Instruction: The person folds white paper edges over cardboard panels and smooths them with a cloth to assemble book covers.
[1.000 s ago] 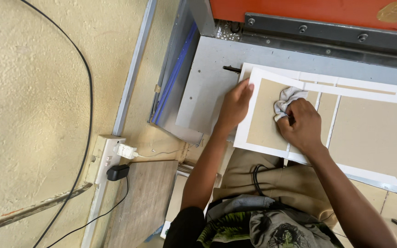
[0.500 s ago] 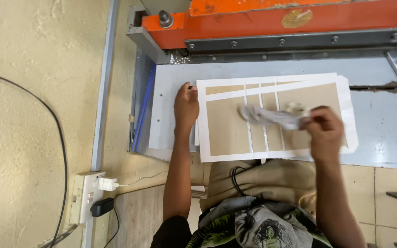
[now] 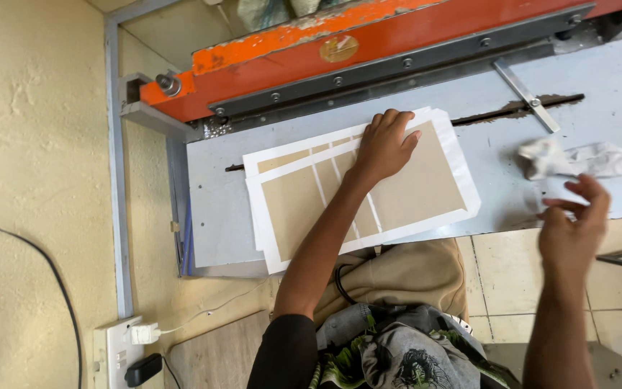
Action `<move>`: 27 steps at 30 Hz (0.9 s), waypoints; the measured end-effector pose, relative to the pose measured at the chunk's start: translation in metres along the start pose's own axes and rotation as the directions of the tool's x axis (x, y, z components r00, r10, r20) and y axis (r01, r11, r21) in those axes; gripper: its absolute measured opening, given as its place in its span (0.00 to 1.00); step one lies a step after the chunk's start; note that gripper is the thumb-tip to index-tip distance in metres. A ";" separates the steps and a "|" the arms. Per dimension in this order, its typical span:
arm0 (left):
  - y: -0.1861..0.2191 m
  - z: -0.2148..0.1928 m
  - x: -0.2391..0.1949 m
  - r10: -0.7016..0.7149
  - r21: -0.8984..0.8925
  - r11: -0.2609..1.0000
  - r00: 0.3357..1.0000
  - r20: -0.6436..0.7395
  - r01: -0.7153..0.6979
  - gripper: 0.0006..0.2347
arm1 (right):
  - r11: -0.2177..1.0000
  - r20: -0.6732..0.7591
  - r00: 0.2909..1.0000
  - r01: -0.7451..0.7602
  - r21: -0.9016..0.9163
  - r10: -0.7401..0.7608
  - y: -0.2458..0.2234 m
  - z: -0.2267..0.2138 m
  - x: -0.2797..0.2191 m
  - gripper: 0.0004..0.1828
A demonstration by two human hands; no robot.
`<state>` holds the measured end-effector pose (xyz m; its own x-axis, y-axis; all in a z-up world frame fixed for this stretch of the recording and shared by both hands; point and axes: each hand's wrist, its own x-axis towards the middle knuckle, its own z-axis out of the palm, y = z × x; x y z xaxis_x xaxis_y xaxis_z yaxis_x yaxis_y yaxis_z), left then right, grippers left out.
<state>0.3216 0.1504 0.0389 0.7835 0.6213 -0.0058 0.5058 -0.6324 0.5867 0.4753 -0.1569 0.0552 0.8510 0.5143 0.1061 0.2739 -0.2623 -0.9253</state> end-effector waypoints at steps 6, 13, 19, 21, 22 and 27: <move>0.028 0.013 0.025 -0.052 0.103 0.993 0.999 0.010 0.051 0.15 | 0.741 0.334 0.813 -0.576 0.344 0.476 -0.015 0.054 -0.082 0.10; 0.033 0.007 0.034 -0.020 0.005 1.000 0.996 0.082 0.020 0.12 | 0.767 0.252 0.877 -0.480 0.425 0.409 0.038 0.074 -0.093 0.10; 0.019 -0.007 0.051 0.073 -0.395 0.919 0.986 0.149 -0.008 0.09 | 0.825 0.185 0.925 -0.380 0.419 0.332 0.011 0.059 -0.085 0.09; 0.034 -0.024 0.047 0.070 -0.536 0.844 0.986 0.151 0.022 0.07 | 0.735 0.184 0.912 -0.405 0.544 0.366 -0.007 0.056 -0.085 0.10; 0.035 -0.025 0.048 0.074 -0.534 0.845 0.986 0.148 0.017 0.07 | 0.735 0.183 0.914 -0.400 0.548 0.362 -0.007 0.058 -0.088 0.10; 0.027 -0.017 0.048 0.115 -0.573 0.819 0.987 0.116 -0.028 0.07 | 0.718 0.102 0.924 -0.353 0.600 0.369 -0.019 0.062 -0.101 0.10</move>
<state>0.3671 0.1713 0.0686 0.8731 0.4865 -0.0319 0.1853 -0.2706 0.9447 0.3559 -0.1531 0.0394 0.8416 0.4617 -0.2803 -0.3722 0.1196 -0.9204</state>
